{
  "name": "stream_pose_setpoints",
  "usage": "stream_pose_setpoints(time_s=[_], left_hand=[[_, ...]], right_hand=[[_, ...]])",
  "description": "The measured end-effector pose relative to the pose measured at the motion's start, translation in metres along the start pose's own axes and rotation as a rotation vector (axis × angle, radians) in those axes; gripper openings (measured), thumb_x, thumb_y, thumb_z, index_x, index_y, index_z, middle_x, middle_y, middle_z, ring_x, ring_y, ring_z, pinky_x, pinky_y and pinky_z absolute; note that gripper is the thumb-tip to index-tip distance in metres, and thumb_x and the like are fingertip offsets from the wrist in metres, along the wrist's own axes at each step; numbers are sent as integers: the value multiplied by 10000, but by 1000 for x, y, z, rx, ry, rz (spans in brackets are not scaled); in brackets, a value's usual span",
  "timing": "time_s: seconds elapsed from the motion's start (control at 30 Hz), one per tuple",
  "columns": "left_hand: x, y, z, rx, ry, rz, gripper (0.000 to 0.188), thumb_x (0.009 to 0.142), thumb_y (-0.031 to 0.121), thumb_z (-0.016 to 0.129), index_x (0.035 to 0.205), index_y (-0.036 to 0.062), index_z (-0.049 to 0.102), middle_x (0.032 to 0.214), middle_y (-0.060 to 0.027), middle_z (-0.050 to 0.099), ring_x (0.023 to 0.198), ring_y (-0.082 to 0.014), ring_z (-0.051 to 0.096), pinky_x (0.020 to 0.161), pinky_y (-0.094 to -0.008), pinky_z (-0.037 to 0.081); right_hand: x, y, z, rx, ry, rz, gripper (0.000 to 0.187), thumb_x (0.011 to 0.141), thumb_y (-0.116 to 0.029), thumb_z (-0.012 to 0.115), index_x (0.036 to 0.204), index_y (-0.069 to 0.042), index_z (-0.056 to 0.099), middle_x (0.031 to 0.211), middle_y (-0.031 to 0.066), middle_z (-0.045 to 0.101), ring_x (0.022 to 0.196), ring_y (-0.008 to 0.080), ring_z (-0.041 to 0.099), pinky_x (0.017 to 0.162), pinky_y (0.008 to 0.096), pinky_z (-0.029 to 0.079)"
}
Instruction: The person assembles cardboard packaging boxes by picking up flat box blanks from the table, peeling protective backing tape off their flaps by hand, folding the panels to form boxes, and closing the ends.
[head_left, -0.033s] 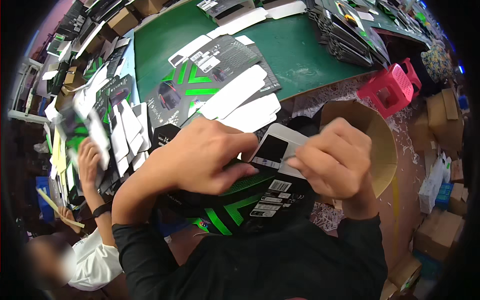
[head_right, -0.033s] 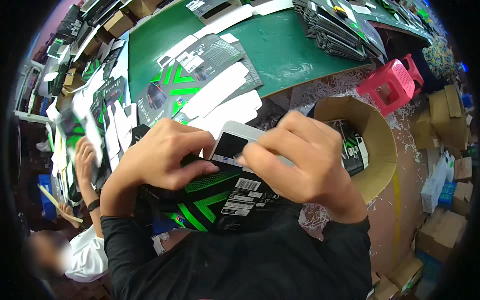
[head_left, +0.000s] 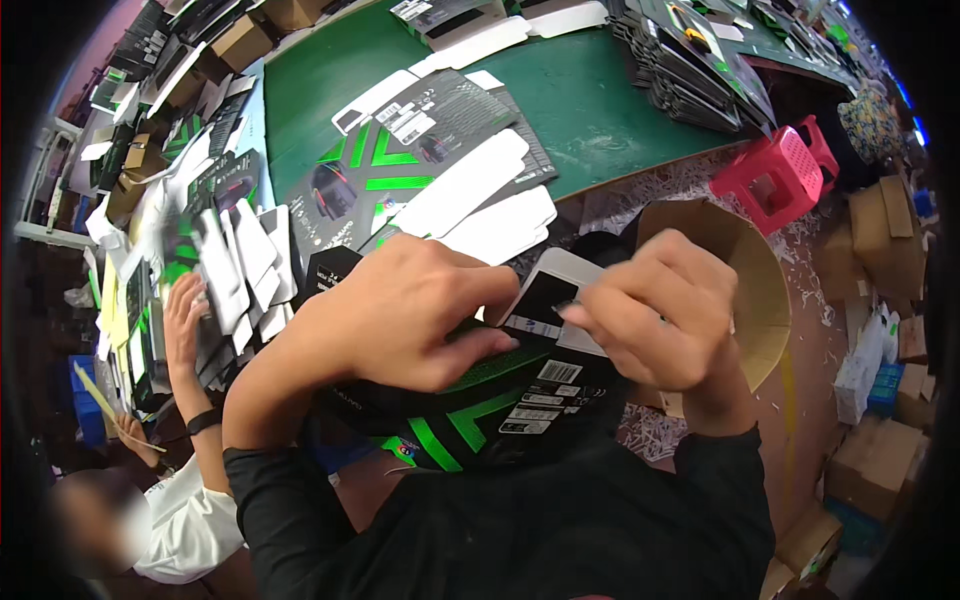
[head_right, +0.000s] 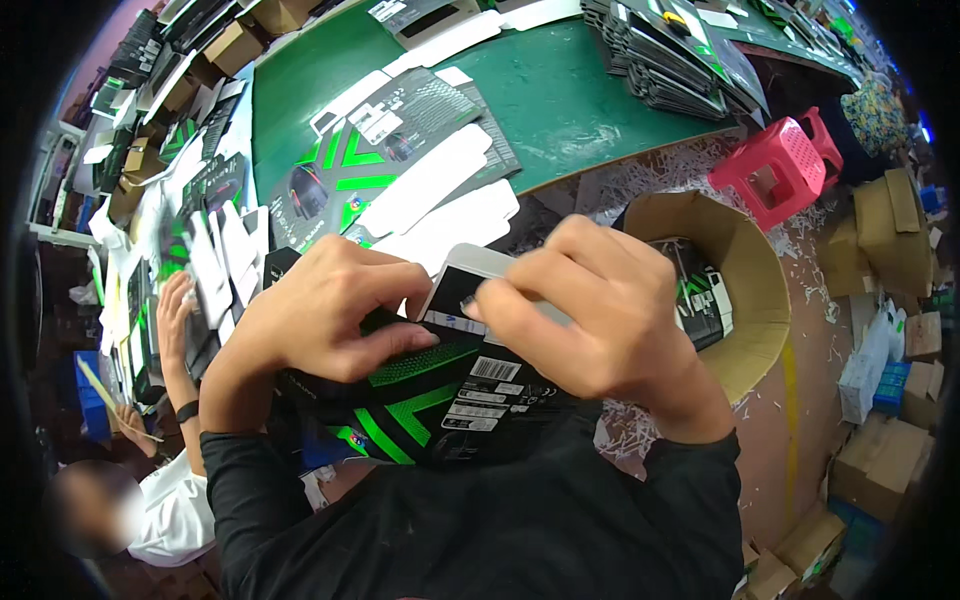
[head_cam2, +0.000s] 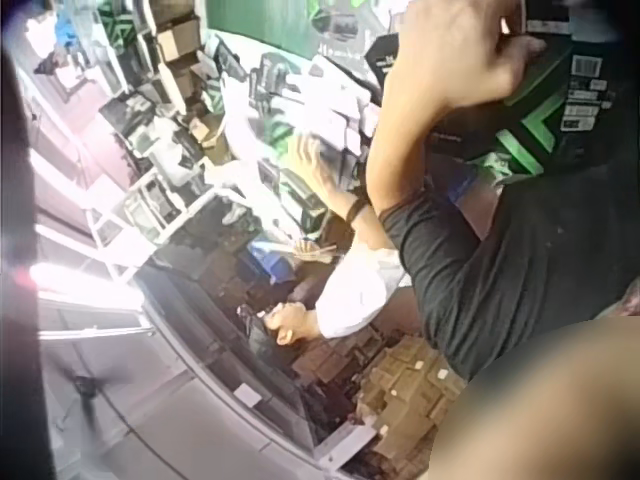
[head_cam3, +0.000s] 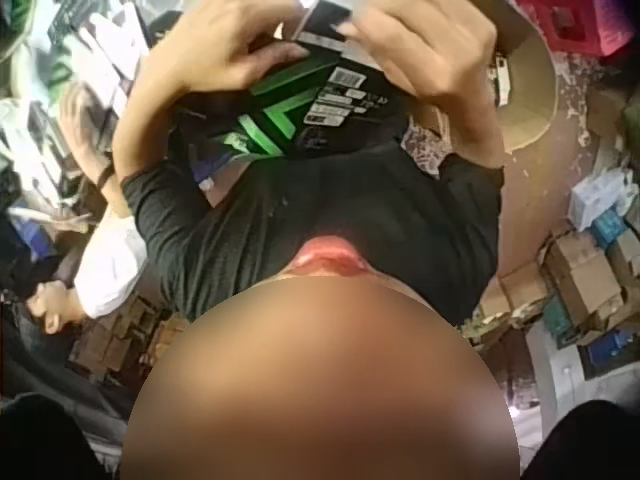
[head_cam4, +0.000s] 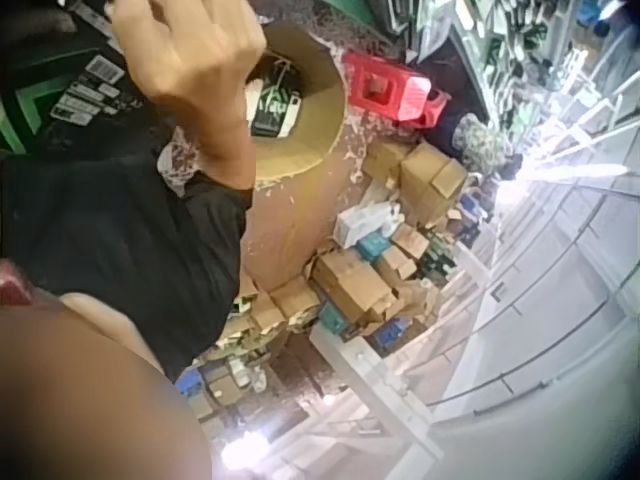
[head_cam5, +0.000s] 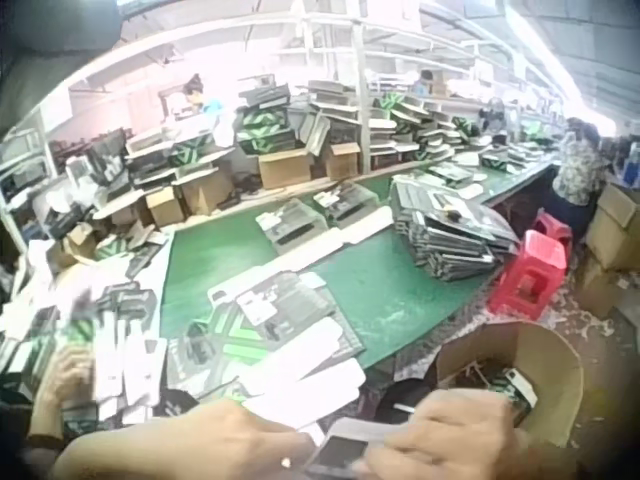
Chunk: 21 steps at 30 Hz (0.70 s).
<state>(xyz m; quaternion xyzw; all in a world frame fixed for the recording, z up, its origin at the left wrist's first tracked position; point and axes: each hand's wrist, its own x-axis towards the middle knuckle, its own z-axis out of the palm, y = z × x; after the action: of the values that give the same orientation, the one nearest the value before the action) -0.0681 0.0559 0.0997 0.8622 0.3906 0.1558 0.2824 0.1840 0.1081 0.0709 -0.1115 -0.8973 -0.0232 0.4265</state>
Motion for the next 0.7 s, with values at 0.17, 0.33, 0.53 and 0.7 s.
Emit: stream_pose_setpoints(time_s=[0.17,0.33,0.53,0.7], left_hand=[[13,1,3,-40,-49,46,230,787,231,711,839,48,580,713,-140,611,704,-380,634,610,-474,468],[13,-1,4,-120,-68,117,240,759,119,790,937,22,660,698,-111,608,610,-334,613,550,-392,447],[19,5,6,-115,-104,136,220,762,119,799,902,23,659,687,-104,597,593,-330,598,530,-397,430],[18,-2,8,-190,-91,148,195,771,115,798,852,15,651,671,-108,577,594,-317,588,538,-394,420]], right_hand=[[-4,-8,0,30,-103,7,221,706,-202,801,751,-101,610,675,-20,506,609,150,524,457,275,379],[-17,-16,-2,53,-127,-9,241,707,-193,833,744,-81,622,655,-1,514,574,171,521,449,281,380],[-15,-10,-4,-38,-92,-35,236,747,-232,787,760,-80,607,654,-18,472,569,149,488,447,272,362],[-22,-6,-6,177,-181,-115,222,657,-226,757,745,-119,584,634,-37,412,568,125,474,454,263,326]])
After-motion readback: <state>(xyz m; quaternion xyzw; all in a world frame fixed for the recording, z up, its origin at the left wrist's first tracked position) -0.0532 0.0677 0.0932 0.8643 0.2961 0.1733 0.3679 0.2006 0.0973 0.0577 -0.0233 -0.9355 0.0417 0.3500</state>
